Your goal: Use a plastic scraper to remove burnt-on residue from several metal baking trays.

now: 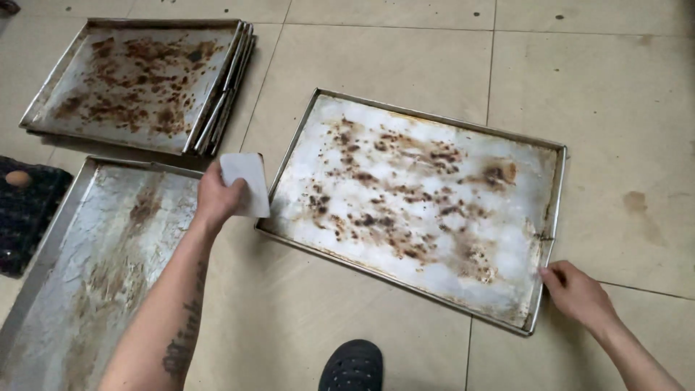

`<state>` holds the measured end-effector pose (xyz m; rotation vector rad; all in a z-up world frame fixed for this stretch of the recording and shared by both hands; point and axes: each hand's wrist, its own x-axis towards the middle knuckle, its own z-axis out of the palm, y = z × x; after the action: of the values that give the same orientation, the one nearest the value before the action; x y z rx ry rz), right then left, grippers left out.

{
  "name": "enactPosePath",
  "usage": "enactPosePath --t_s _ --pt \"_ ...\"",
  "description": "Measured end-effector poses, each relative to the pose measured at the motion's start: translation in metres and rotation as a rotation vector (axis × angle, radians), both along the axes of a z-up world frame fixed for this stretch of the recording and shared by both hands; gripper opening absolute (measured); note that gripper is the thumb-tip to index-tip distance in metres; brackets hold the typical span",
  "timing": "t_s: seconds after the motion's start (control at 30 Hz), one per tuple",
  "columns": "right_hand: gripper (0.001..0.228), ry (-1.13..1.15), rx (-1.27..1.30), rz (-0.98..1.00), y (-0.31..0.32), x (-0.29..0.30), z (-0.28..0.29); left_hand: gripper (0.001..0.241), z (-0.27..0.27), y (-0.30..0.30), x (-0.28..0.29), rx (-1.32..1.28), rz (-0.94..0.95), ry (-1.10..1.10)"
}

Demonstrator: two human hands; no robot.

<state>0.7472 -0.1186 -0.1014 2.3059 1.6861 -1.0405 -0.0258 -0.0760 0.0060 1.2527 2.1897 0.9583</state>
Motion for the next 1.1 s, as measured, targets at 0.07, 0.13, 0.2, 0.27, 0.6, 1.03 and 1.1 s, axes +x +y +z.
enactPosePath --t_s 0.07,0.13,0.2,0.27,0.6,1.03,1.1 --pt "0.059 -0.170 -0.134 0.022 -0.002 -0.006 -0.004 0.048 0.001 0.002 0.009 -0.133 -0.093 0.204" --pt "0.055 -0.199 -0.138 0.037 0.003 -0.005 -0.019 0.046 -0.020 0.002 0.014 -0.195 -0.126 0.241" --pt "0.052 -0.235 -0.149 0.048 0.005 -0.019 -0.006 0.045 -0.036 0.000 0.021 -0.260 -0.167 0.270" --pt "0.037 0.043 -0.255 -0.269 0.008 -0.047 0.036 0.045 -0.049 -0.004 0.034 -0.231 -0.126 0.148" --pt "0.045 0.158 -0.173 -0.544 -0.045 -0.126 0.042 0.043 -0.020 0.003 0.102 0.084 -0.083 -0.247" --pt "0.043 0.296 0.004 0.040 0.082 -0.155 0.008 0.031 0.013 -0.002 0.120 0.107 0.071 -0.359" --pt "0.051 0.045 0.097 0.026 0.112 -0.127 -0.004 0.032 0.013 -0.010 0.110 0.088 0.112 -0.361"
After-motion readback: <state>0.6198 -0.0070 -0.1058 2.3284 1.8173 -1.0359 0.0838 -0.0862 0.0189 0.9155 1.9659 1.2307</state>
